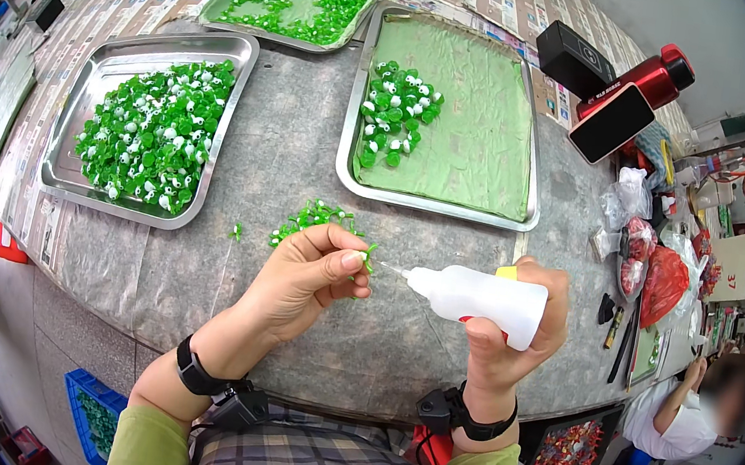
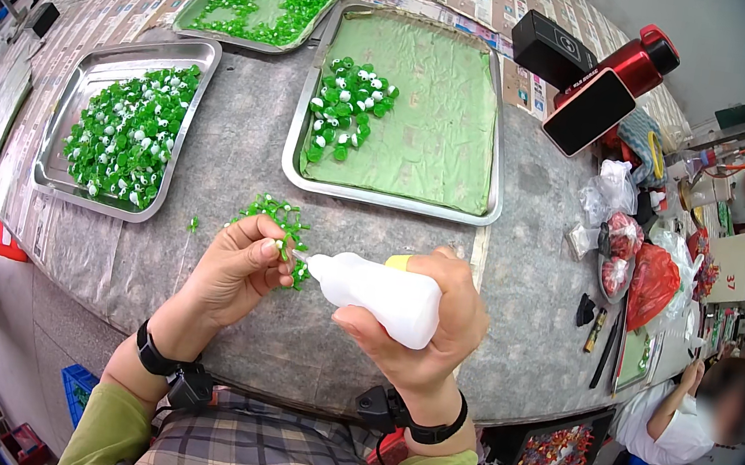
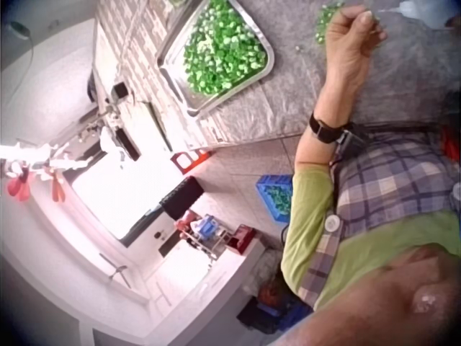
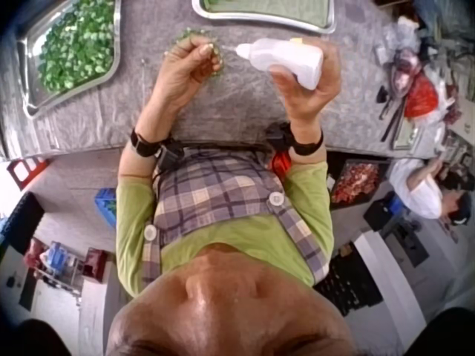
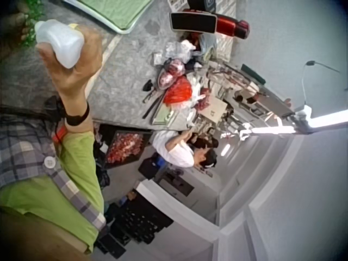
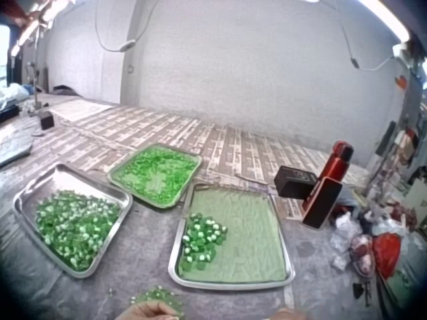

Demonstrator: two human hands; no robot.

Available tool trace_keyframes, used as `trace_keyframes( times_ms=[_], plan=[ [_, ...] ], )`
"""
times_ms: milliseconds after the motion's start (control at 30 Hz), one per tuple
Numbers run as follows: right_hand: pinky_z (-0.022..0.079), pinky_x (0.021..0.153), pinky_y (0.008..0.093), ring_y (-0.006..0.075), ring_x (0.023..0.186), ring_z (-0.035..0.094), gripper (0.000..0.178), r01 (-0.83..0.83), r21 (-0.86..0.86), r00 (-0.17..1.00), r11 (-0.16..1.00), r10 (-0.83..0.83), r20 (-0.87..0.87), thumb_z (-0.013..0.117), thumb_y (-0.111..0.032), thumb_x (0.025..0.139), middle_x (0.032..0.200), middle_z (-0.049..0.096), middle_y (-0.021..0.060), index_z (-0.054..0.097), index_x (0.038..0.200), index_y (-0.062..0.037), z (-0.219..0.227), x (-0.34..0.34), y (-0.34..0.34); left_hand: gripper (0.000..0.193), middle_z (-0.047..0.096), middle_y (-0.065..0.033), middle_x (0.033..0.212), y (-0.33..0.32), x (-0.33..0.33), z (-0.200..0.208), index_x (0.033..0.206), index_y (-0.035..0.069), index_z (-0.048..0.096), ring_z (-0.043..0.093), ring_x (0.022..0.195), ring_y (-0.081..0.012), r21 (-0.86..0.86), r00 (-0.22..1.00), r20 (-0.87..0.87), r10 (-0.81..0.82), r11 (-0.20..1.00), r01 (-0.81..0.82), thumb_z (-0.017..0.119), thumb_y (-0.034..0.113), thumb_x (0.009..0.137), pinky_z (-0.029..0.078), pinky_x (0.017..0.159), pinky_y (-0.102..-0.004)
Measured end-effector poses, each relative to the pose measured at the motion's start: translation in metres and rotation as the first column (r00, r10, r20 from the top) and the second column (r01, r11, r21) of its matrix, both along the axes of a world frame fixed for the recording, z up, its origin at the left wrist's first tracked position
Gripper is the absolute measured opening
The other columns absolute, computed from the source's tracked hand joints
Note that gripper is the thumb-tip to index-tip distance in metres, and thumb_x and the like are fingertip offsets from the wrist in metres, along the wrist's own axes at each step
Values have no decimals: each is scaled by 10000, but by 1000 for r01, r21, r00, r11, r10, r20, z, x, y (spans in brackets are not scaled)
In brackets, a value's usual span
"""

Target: The person applies glue to a green plastic piece, attaches a white plastic piece to it, and places the assembled item onto a tray, repeating the process.

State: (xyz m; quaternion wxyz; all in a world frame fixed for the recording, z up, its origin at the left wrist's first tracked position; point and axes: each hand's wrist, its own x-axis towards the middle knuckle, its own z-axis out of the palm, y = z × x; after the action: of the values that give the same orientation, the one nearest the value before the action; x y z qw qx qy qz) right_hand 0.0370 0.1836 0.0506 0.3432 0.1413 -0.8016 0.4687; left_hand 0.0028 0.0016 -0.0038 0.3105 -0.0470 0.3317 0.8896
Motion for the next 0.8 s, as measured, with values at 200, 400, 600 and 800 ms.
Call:
trace_keyframes(
  times_ms=[200,400,600,800],
  plan=[
    [347,483,238,137,522,447,467,-4,-130,999,991,9,34,742,-330,573,653,492,45,474,807,-28,0,2,-2,85,548,-35,711,-1,-1,-2,817,46,537,544,644,-113,6,1000,-4,-14,1000,14,564,110,768,479,611,-236],
    [343,497,234,122,551,432,463,47,-158,997,986,-37,66,738,-334,582,680,481,39,477,809,-26,-3,3,-1,94,551,-32,719,-1,-1,-2,809,52,537,542,646,-108,10,999,-13,-31,999,31,563,133,772,480,609,-232],
    [345,495,246,128,545,438,464,64,-176,998,982,-60,24,737,-347,575,671,482,38,483,797,-28,0,1,-4,92,554,-32,722,-2,-1,-3,816,50,540,544,651,-108,24,999,-9,-37,999,37,566,125,769,478,612,-233],
    [344,480,252,136,519,445,460,36,-108,999,994,-31,43,742,-341,566,649,492,42,490,789,-27,-1,3,2,111,566,-40,754,1,1,5,849,32,549,548,680,-106,-140,987,-128,92,984,-110,581,73,750,474,634,-238]
  ],
)
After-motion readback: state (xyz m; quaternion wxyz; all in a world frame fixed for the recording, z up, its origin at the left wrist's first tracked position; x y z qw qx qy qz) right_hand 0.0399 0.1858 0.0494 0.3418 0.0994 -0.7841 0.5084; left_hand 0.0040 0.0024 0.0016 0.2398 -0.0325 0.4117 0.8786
